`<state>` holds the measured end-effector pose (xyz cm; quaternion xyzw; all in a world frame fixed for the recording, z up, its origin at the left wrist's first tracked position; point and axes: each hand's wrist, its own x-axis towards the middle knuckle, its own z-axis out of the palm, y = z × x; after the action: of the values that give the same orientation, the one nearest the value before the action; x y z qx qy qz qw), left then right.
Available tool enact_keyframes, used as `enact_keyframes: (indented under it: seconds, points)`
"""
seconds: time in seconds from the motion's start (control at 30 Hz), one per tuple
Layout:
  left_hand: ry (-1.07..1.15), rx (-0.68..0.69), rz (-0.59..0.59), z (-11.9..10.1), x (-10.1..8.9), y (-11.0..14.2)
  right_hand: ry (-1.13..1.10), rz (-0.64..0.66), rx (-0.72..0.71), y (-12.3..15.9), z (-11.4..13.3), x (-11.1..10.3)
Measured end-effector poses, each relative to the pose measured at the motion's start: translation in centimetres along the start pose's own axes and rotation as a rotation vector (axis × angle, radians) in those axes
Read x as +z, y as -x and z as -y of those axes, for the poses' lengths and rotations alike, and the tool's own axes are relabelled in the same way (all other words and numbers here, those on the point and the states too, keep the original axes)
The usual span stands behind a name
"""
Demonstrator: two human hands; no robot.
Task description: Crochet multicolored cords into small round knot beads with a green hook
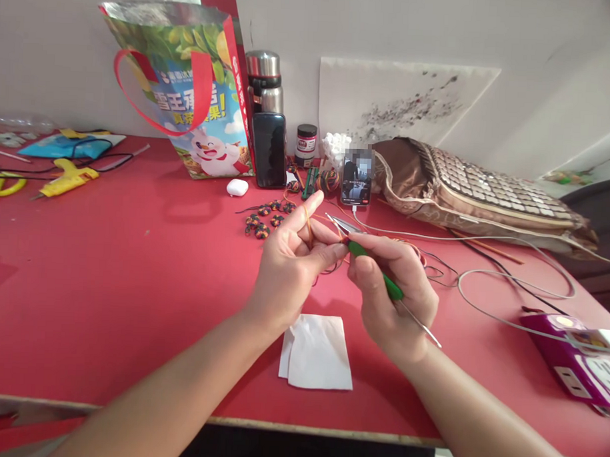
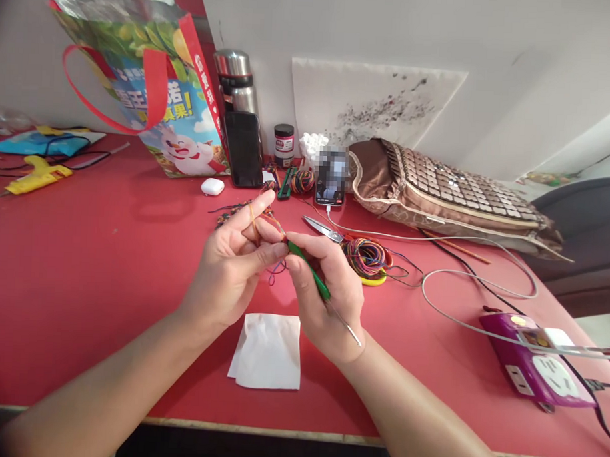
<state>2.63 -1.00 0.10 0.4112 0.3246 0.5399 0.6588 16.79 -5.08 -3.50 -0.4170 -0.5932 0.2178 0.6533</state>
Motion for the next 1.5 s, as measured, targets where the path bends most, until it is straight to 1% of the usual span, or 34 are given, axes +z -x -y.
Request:
enact_keyframes:
  seconds: [0.07,0.23,0.33,0.53,0.87,1.0,1.27,1.5]
  points:
    - [0.037,-0.038,0.021,-0.4,-0.2,-0.2,-0.076,0.023,0.033,0.0,0.0,-0.1]
    - [0.03,-0.026,0.042,-1.2,-0.6,-0.1,-0.355,0.081,0.119,-0.9,0.0,-0.2]
    - [0.047,-0.026,0.046,-1.3,-0.7,-0.2,-0.418,0.086,0.155,-1.1,0.1,-0.2]
    - [0.13,-0.042,0.044,-1.2,-1.0,-0.5,-0.438,0.066,0.193,-1.1,0.4,-0.3]
    - [0.216,-0.067,0.041,-0.9,-1.1,-0.5,-0.491,0.066,0.212,-1.3,0.6,-0.2]
    - [0.211,-0.056,0.06,-1.0,-1.3,-0.6,-0.461,0.058,0.228,-1.3,0.7,-0.3]
    - [0.205,-0.052,0.051,-1.3,-1.5,-0.8,-0.427,0.045,0.241,-1.4,0.8,-0.5]
    - [0.182,-0.058,0.072,-1.6,-1.8,-0.9,-0.444,0.036,0.237,-1.7,0.9,-0.8]
